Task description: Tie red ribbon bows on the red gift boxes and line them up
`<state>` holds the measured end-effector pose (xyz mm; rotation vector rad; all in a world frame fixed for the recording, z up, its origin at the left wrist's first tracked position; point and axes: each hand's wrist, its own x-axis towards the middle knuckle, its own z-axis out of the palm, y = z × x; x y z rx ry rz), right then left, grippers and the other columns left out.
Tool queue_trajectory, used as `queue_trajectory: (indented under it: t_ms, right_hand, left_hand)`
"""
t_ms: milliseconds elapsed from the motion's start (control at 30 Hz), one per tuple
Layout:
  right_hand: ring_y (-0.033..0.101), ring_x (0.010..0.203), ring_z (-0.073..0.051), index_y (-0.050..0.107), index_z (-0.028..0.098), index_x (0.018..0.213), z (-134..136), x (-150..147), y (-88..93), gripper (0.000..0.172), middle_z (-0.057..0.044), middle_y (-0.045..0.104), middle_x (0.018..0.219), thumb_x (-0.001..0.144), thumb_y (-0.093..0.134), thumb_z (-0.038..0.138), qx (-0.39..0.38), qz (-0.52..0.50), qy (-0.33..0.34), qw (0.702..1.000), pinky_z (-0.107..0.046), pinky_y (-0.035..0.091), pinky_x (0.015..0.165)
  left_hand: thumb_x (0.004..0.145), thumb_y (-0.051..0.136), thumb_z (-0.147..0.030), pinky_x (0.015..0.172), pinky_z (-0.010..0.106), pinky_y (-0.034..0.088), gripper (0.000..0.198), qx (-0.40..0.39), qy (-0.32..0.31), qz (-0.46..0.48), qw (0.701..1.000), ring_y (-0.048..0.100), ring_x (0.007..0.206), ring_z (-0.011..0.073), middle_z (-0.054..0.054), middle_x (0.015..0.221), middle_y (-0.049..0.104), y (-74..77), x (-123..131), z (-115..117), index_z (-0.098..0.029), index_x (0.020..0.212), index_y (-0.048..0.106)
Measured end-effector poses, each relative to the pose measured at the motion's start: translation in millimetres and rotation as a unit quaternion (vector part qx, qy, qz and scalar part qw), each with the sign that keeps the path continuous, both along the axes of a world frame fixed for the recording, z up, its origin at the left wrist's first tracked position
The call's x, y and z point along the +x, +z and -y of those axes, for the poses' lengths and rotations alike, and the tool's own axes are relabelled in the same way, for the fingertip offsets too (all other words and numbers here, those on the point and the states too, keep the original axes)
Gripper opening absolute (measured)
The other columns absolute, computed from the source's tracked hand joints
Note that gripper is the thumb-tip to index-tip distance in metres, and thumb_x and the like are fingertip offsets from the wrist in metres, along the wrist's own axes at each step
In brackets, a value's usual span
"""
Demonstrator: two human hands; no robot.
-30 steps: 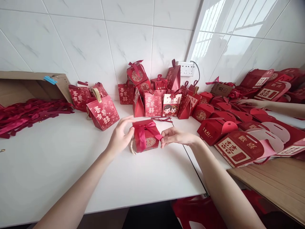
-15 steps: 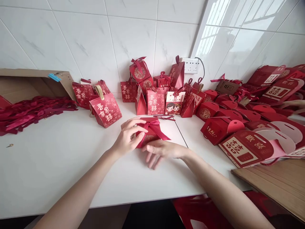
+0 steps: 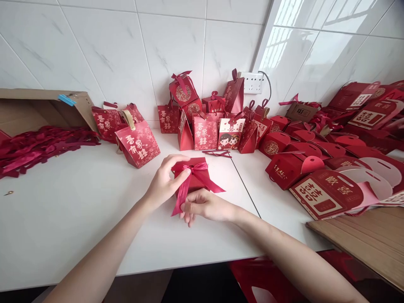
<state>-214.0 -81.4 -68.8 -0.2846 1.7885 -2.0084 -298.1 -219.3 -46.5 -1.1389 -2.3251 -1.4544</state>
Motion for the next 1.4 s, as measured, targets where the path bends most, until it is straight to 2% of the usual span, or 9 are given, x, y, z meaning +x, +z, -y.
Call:
queue_trajectory:
  t_ms: [233, 433, 567, 633, 767, 1133, 1200, 1267, 1400]
  right_hand:
    - [0.059, 0.059, -0.009, 0.065, 0.012, 0.077, 0, 2, 1.3, 0.034, -0.001, 0.061, 0.07, 0.078, 0.063, 0.046, 0.023, -0.031, 0.047, 0.998, -0.024, 0.049, 0.063]
    - [0.063, 0.06, -0.013, 0.065, 0.011, 0.081, -43, 9, 29.7, 0.039, -0.005, 0.064, 0.076, 0.069, 0.073, 0.047, -0.003, 0.021, 0.238, 0.971, -0.025, 0.051, 0.053]
    - [0.043, 0.037, -0.004, 0.049, 0.014, 0.055, -76, 4, 41.4, 0.052, 0.005, 0.045, 0.048, 0.073, 0.063, 0.06, 0.068, -0.046, -0.066, 0.994, -0.016, 0.03, 0.034]
    - [0.042, 0.039, -0.004, 0.05, 0.014, 0.056, -81, 0, 41.2, 0.052, 0.005, 0.046, 0.05, 0.075, 0.061, 0.06, 0.164, -0.043, -0.107, 0.98, -0.016, 0.031, 0.036]
    - [0.051, 0.044, -0.007, 0.061, 0.012, 0.072, -77, -3, 37.6, 0.047, 0.003, 0.054, 0.055, 0.076, 0.061, 0.059, 0.188, -0.006, 0.022, 0.982, -0.021, 0.042, 0.046]
    - [0.06, 0.061, -0.012, 0.069, 0.011, 0.082, -88, -3, 34.4, 0.047, -0.004, 0.063, 0.065, 0.078, 0.06, 0.057, 0.211, -0.02, 0.151, 0.966, -0.025, 0.045, 0.059]
    - [0.056, 0.058, -0.012, 0.068, 0.011, 0.079, -96, -3, 34.6, 0.058, -0.004, 0.061, 0.063, 0.074, 0.057, 0.067, 0.218, -0.035, 0.108, 0.969, -0.025, 0.042, 0.056]
    - [0.049, 0.052, -0.01, 0.062, 0.013, 0.071, -97, -5, 35.0, 0.064, 0.0, 0.054, 0.057, 0.071, 0.051, 0.075, 0.21, -0.077, -0.021, 0.975, -0.024, 0.037, 0.052]
    - [0.037, 0.05, -0.007, 0.046, 0.017, 0.06, -80, -9, 35.4, 0.058, 0.005, 0.041, 0.054, 0.071, 0.052, 0.074, 0.207, -0.136, -0.178, 0.952, -0.023, 0.029, 0.049]
  left_hand:
    - [0.08, 0.055, -0.034, 0.095, 0.035, 0.042, 0.019, -0.061, 0.011, 0.042, 0.997, 0.05, 0.115, 0.0238, 0.005, 0.112, 0.057, 5.8, -3, 3, -0.022, 0.081, 0.069]
    - [0.078, 0.057, -0.036, 0.106, 0.04, 0.033, 0.017, -0.072, 0.009, 0.061, 0.995, 0.045, 0.123, 0.0262, 0.004, 0.127, 0.053, 2.4, -9, 5, -0.022, 0.076, 0.068]
    - [0.077, 0.059, -0.037, 0.108, 0.04, 0.031, 0.016, -0.067, -0.003, 0.083, 0.994, 0.043, 0.127, 0.0261, 0.003, 0.128, 0.053, 1.7, -10, 4, -0.023, 0.078, 0.067]
    - [0.077, 0.06, -0.036, 0.108, 0.04, 0.031, 0.015, -0.063, -0.005, 0.085, 0.994, 0.043, 0.127, 0.0261, 0.004, 0.127, 0.054, 2.4, -10, 4, -0.023, 0.079, 0.067]
    - [0.077, 0.059, -0.036, 0.108, 0.04, 0.031, 0.016, -0.062, -0.006, 0.094, 0.994, 0.043, 0.127, 0.0269, 0.004, 0.126, 0.054, 2.8, -9, 4, -0.022, 0.078, 0.067]
    - [0.077, 0.059, -0.038, 0.105, 0.04, 0.034, 0.017, -0.061, -0.027, 0.123, 0.99, 0.044, 0.125, 0.027, 0.005, 0.127, 0.054, 3.3, -8, 4, -0.022, 0.077, 0.066]
    - [0.077, 0.059, -0.038, 0.104, 0.039, 0.035, 0.018, -0.058, -0.041, 0.132, 0.989, 0.045, 0.125, 0.0278, 0.005, 0.127, 0.054, 3.9, -6, 3, -0.022, 0.077, 0.066]
    - [0.077, 0.06, -0.039, 0.105, 0.038, 0.035, 0.019, -0.046, -0.061, 0.135, 0.988, 0.046, 0.124, 0.0275, 0.005, 0.126, 0.054, 3.4, -4, 2, -0.022, 0.082, 0.065]
    - [0.078, 0.057, -0.042, 0.104, 0.038, 0.036, 0.039, -0.015, -0.069, 0.164, 0.984, 0.047, 0.123, 0.0269, 0.007, 0.125, 0.055, -2.2, 0, 0, -0.022, 0.111, 0.054]
